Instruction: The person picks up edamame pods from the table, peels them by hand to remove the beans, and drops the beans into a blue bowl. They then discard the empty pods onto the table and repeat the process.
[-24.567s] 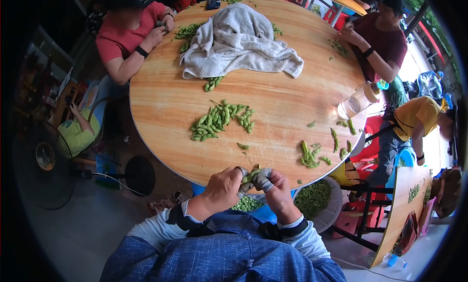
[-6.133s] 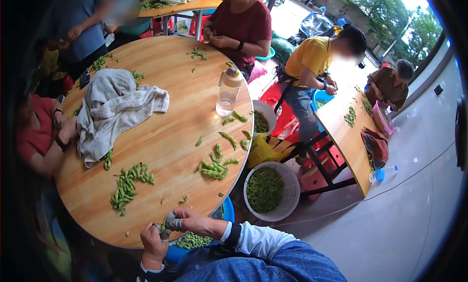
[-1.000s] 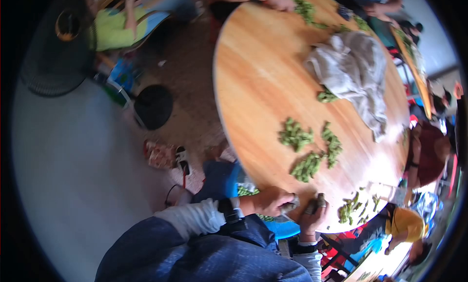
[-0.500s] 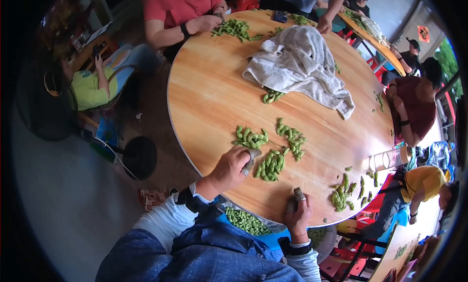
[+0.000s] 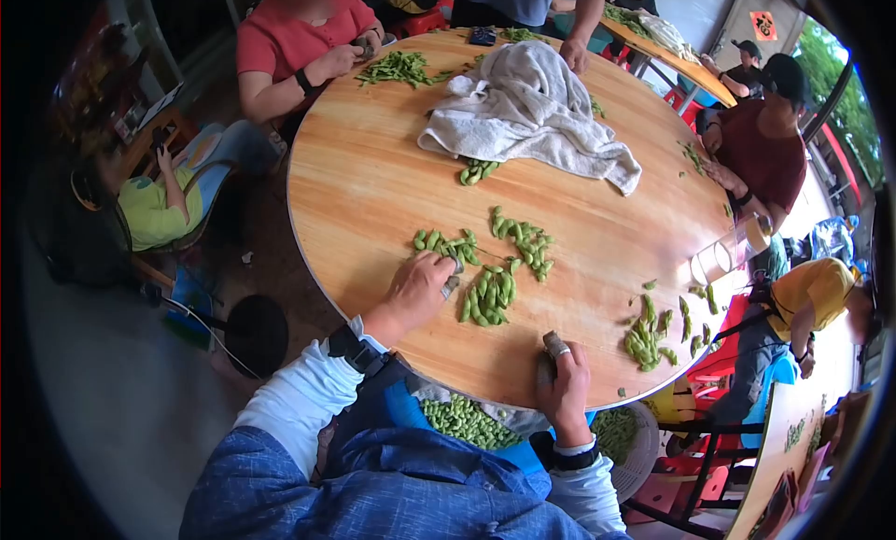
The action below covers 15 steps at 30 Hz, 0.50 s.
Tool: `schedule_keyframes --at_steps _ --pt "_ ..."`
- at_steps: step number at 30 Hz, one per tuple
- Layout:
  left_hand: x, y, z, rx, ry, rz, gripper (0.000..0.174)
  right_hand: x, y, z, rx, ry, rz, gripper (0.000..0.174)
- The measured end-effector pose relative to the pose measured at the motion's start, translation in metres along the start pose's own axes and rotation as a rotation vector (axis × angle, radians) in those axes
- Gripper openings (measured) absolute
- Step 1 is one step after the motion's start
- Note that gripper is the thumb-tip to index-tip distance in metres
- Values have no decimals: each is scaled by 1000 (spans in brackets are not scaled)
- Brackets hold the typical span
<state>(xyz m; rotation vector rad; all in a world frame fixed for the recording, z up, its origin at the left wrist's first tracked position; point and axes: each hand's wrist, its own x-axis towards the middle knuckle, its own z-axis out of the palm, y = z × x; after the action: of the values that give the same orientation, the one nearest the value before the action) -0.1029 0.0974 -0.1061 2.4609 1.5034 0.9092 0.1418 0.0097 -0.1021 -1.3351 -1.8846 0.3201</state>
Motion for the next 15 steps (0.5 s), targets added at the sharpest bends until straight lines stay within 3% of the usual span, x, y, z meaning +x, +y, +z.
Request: schedule_keyframes --at_steps 7,10,13,15 --pt "4 10 1 -27 -7 -275 20 -2 3 1 0 24 -31 26" --pt "5 9 1 0 38 -260 23 -1 6 1 -3 25 -37 26" --pt "7 1 11 75 138 -110 24 0 7 2 20 37 -24 26" --pt "7 3 10 7 77 -209 24 -1 7 2 30 48 -14 26"
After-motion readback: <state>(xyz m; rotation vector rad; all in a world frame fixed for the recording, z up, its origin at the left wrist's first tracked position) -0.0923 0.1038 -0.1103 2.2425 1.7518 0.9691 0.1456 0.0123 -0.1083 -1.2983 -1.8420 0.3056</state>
